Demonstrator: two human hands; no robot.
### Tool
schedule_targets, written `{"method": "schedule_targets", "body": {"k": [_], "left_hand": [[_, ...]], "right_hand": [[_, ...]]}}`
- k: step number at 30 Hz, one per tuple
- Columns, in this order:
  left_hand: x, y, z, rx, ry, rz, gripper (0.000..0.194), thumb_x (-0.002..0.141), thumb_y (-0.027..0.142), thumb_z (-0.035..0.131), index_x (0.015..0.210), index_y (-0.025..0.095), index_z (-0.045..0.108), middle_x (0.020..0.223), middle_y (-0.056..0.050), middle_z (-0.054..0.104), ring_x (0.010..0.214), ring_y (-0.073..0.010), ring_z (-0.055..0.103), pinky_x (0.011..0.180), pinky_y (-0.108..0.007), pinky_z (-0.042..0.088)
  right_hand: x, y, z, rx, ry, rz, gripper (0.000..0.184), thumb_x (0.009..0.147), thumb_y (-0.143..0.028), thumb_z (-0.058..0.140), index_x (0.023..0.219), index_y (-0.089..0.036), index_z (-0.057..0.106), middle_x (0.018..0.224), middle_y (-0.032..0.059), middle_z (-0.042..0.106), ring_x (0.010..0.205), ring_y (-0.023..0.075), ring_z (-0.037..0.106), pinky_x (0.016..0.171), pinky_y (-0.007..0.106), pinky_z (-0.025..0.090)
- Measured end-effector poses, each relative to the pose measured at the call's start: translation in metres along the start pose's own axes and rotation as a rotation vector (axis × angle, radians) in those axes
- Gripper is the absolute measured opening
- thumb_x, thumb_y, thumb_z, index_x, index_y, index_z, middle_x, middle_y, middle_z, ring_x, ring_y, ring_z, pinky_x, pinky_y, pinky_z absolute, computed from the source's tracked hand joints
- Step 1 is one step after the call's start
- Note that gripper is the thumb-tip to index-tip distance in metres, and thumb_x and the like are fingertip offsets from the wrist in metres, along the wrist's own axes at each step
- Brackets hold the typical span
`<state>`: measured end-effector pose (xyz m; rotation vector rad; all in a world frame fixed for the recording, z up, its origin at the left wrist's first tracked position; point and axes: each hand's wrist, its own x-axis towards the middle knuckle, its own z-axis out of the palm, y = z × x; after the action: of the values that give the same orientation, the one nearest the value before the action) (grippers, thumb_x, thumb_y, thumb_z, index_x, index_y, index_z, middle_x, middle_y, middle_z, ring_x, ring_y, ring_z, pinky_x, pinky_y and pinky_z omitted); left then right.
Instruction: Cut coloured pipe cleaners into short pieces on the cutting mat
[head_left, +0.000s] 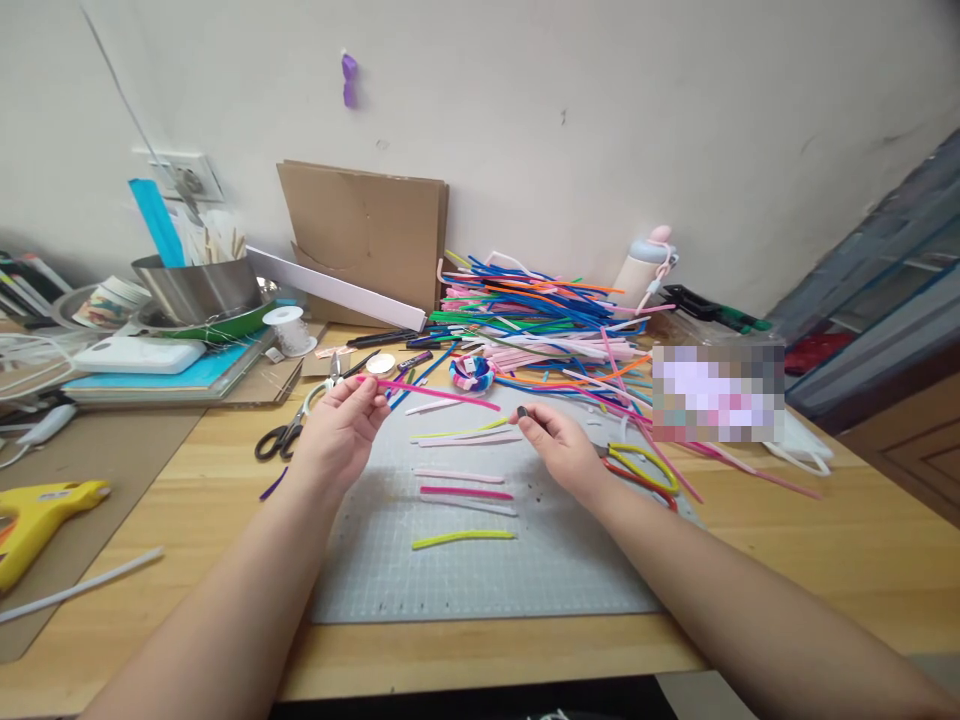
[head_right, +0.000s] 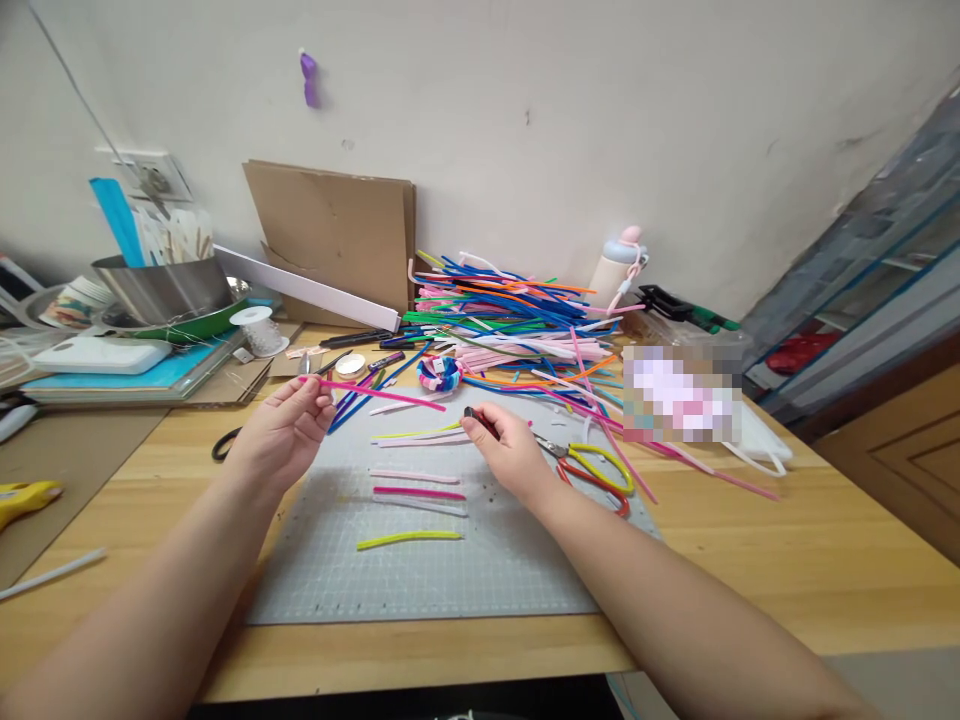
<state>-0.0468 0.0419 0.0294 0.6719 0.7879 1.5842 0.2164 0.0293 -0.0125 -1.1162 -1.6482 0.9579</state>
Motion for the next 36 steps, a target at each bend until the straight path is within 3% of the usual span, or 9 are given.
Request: {"method": "schedule_targets", "body": {"k": [6, 11, 16, 25, 36], "left_hand": [[0.001, 0.002, 0.0, -0.022, 0.012, 0.017, 0.013, 0.065, 0.011, 0.075, 0.072, 0.013, 0.065, 0.064, 0.002, 0.061, 0.056, -0.0051, 0.057, 0.056, -0.013, 0.053], [0.001, 0.001, 0.001, -0.012, -0.003, -0.007, 0.008, 0.07, 0.01, 0.071, 0.074, 0.012, 0.064, 0.066, 0.001, 0.061, 0.056, -0.0047, 0.057, 0.055, -0.012, 0.052], [-0.001, 0.001, 0.004, -0.028, 0.007, -0.035, 0.006, 0.077, 0.007, 0.063, 0.073, 0.012, 0.063, 0.063, 0.001, 0.06, 0.056, -0.0049, 0.057, 0.053, -0.012, 0.052], [-0.003, -0.001, 0.004, -0.078, 0.06, -0.132, 0.015, 0.083, 0.005, 0.053, 0.072, 0.011, 0.062, 0.064, 0.0, 0.06, 0.053, -0.0042, 0.058, 0.052, -0.012, 0.052], [-0.002, -0.002, 0.004, -0.067, 0.072, -0.146, 0.009, 0.079, 0.009, 0.062, 0.072, 0.013, 0.062, 0.062, 0.001, 0.06, 0.053, -0.0045, 0.058, 0.053, -0.011, 0.052]], "right_hand": [[-0.004, -0.001, 0.004, -0.069, 0.079, -0.029, 0.02, 0.083, -0.039, 0.057, 0.086, -0.021, 0.048, 0.067, -0.0037, 0.046, 0.06, 0.0125, 0.043, 0.056, 0.026, 0.034], [-0.009, -0.01, 0.008, -0.009, 0.152, -0.077, 0.014, 0.083, -0.031, 0.054, 0.079, -0.021, 0.046, 0.068, -0.0036, 0.043, 0.062, 0.0123, 0.041, 0.058, 0.026, 0.035], [-0.011, -0.012, 0.01, 0.072, 0.161, -0.093, 0.014, 0.083, -0.024, 0.051, 0.087, -0.024, 0.038, 0.069, -0.0055, 0.04, 0.058, 0.0117, 0.037, 0.055, 0.026, 0.032], [-0.012, -0.007, 0.01, 0.04, 0.167, -0.105, 0.019, 0.084, -0.025, 0.052, 0.085, -0.024, 0.033, 0.071, -0.0055, 0.04, 0.059, 0.0116, 0.037, 0.057, 0.027, 0.032], [-0.012, -0.009, 0.01, 0.023, 0.156, -0.104, 0.018, 0.084, -0.026, 0.051, 0.082, -0.024, 0.033, 0.072, -0.0049, 0.038, 0.06, 0.012, 0.038, 0.058, 0.027, 0.033]]}}
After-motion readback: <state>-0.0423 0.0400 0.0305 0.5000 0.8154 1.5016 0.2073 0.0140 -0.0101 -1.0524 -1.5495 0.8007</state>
